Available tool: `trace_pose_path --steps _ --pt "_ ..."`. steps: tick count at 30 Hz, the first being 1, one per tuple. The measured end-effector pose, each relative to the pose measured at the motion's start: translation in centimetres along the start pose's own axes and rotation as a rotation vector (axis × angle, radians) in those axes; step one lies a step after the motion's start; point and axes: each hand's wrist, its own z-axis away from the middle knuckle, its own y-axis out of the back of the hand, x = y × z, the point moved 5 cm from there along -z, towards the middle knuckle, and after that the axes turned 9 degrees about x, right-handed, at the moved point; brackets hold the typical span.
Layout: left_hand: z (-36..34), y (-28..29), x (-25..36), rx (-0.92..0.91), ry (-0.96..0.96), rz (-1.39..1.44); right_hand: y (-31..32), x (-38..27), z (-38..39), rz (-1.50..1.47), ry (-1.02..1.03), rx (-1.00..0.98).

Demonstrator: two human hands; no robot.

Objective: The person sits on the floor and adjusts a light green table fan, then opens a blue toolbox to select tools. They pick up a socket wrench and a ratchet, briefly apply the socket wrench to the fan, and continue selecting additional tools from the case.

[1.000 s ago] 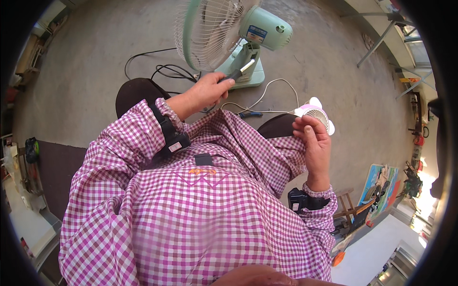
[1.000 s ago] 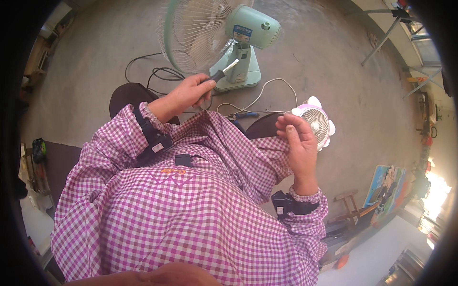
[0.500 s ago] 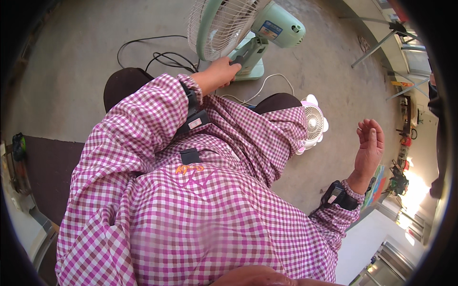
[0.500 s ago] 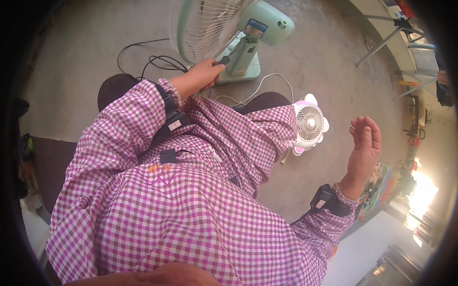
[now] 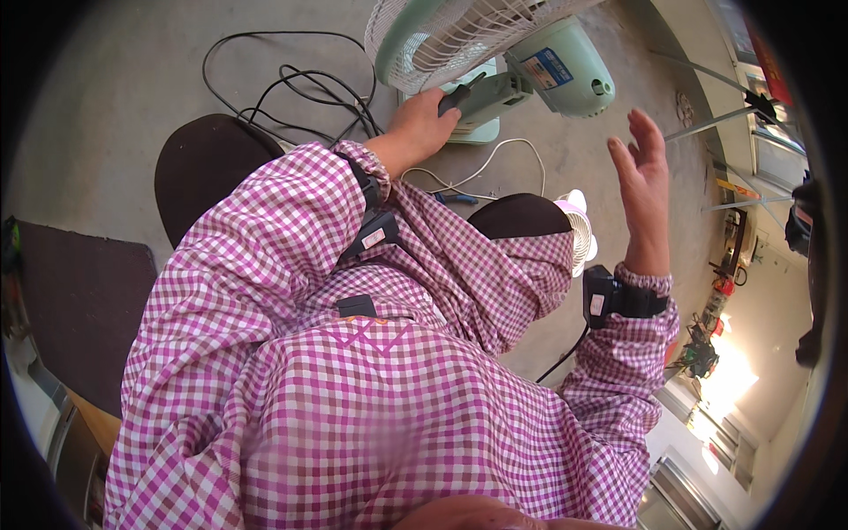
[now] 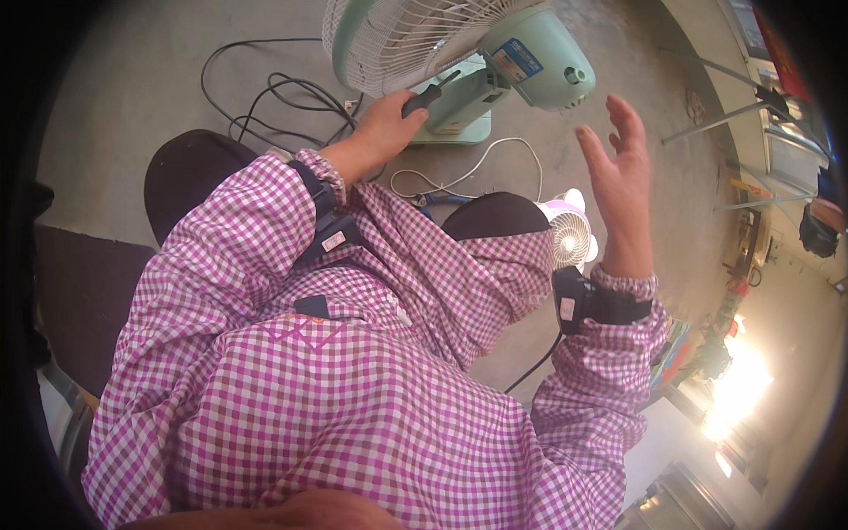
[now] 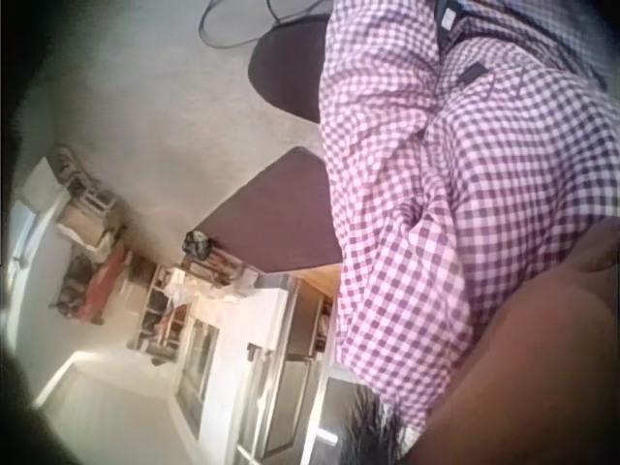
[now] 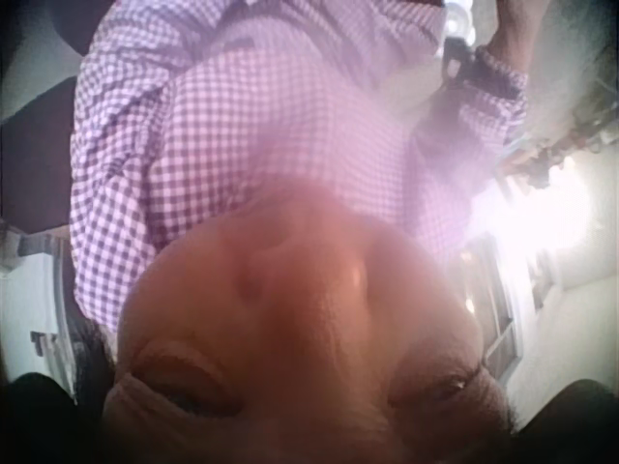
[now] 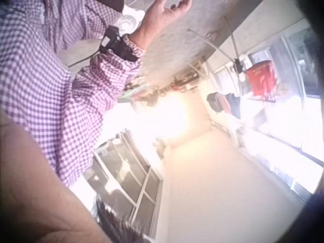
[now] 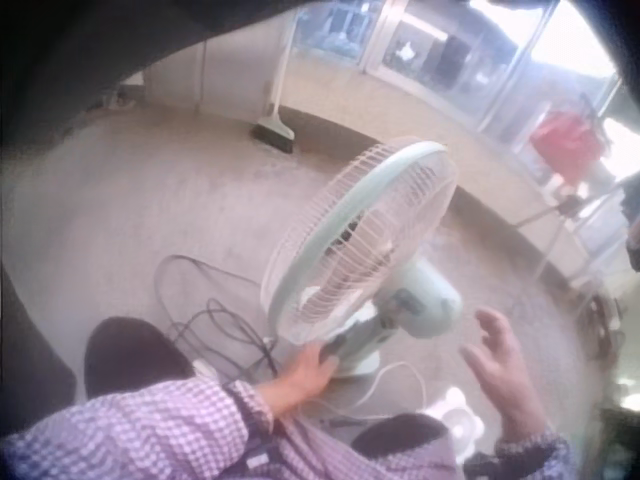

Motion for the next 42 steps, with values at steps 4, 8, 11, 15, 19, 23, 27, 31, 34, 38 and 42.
trace_pose_path --steps 4,8,11,15,19,23,27,31,34,38,42 --pt "0.7 0.7 -0.3 -0.125 0.038 -0.071 -4.1 -1.1 -1.8 0.223 0.153 -0.018" --pt "1.5 1.3 -0.1 -0.135 -0.042 -0.127 -6.6 -0.7 -2.9 0.313 0.151 -0.038" --pt "1.2 1.3 0.6 -0.085 -0.129 -0.079 -6.4 0.0 -3.4 0.331 0.121 -0.037" --pt "0.6 0.8 1.4 -0.090 -0.175 -0.117 -5.5 1.2 -3.6 0.281 0.033 -0.029" --pt "0.1 0.9 1.8 -0.135 -0.178 -0.189 -5.2 1.2 -3.6 0.299 0.065 -0.011" --pt "-0.2 1.9 1.6 -0.126 -0.178 -0.205 -5.8 0.0 -3.4 0.305 0.081 0.002" --pt "-0.4 3.4 -0.2 -0.141 -0.164 -0.138 -7.6 -1.5 -2.9 0.321 0.065 0.018" --pt "-0.6 4.9 -1.7 -0.129 -0.198 -0.133 -8.7 -2.2 -2.3 0.303 0.078 0.030" --pt "-0.3 5.0 0.0 -0.110 -0.237 -0.143 -7.8 -1.9 -2.5 0.299 0.099 0.039" --pt "0.2 1.8 4.4 -0.178 -0.181 -0.123 -4.0 0.0 -3.7 0.287 0.176 0.031" --pt "-0.5 -5.4 7.6 -0.217 -0.178 -0.327 4.5 6.2 -2.7 0.230 0.179 0.086"
